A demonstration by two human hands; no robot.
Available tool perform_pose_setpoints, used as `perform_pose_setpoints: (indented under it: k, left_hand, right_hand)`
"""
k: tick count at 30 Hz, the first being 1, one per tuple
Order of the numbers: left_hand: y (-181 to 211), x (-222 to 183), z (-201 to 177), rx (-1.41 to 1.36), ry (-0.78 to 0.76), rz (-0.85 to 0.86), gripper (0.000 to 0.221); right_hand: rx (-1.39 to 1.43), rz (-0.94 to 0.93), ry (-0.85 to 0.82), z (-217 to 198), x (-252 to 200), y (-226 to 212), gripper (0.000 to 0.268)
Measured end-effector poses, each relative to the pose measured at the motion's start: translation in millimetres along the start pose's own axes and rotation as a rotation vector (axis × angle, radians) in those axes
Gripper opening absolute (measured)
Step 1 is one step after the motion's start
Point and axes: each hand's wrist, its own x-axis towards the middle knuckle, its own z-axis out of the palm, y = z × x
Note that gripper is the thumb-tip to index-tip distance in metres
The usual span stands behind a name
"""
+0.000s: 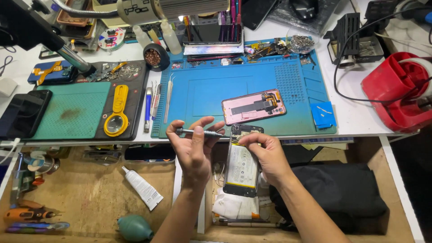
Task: Repairing a mobile phone by removing screws and inspecting the battery and internal components
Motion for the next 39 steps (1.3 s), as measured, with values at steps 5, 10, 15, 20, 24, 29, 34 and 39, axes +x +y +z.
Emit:
perform_pose_setpoints:
  k: [5, 10, 15, 20, 24, 29, 34, 39]
  left_hand:
    - [2.1, -7.3, -2.0, 0.049, -0.019, 0.017, 0.032]
    - [6.8, -8.7, 0.9, 0.117, -0.068, 0.027, 0.031]
    - [9.2, -12.9, 3.6, 0.193, -0.113, 0.062, 0.028]
    - [6.8, -13.2, 1.3, 0.202, -0.150, 0.100, 0.027]
    - [5.9, -12.9, 2.2, 0.200, -0.162, 0.108, 0.026]
    - [8.2, -16.4, 4.2, 0.200, -0.166, 0.154, 0.026]
    - [4.8, -17.3, 2.2, 0.202, -0.173, 0.201, 0.026]
    - [1.9, -16.8, 1.5, 0.197, -0.193, 0.215, 0.026]
  right_hand:
    - [0.093, 0.109, -0.011, 5.7, -4.7, -4.6, 0.016]
    - [0.191, 0.216, -0.002, 1.4, -4.9, -9.2, 0.021]
    - [0.223, 0.223, -0.026, 3.9, -5.3, -7.5, 0.027]
    - [0.199, 0.219, -0.048, -1.5, 4.0, 8.6, 0.022]
    - [0.165, 0.225, -0.048, -2.2, 4.3, 6.0, 0.018]
    - [0.160, 0.222, -0.068, -7.0, 6.1, 15.8, 0.019]
    - [0.160, 0.226, -0.084, -6.6, 5.0, 17.8, 0.020]
    - [0.143, 0.201, -0.097, -3.6, 2.9, 14.0, 0.023]
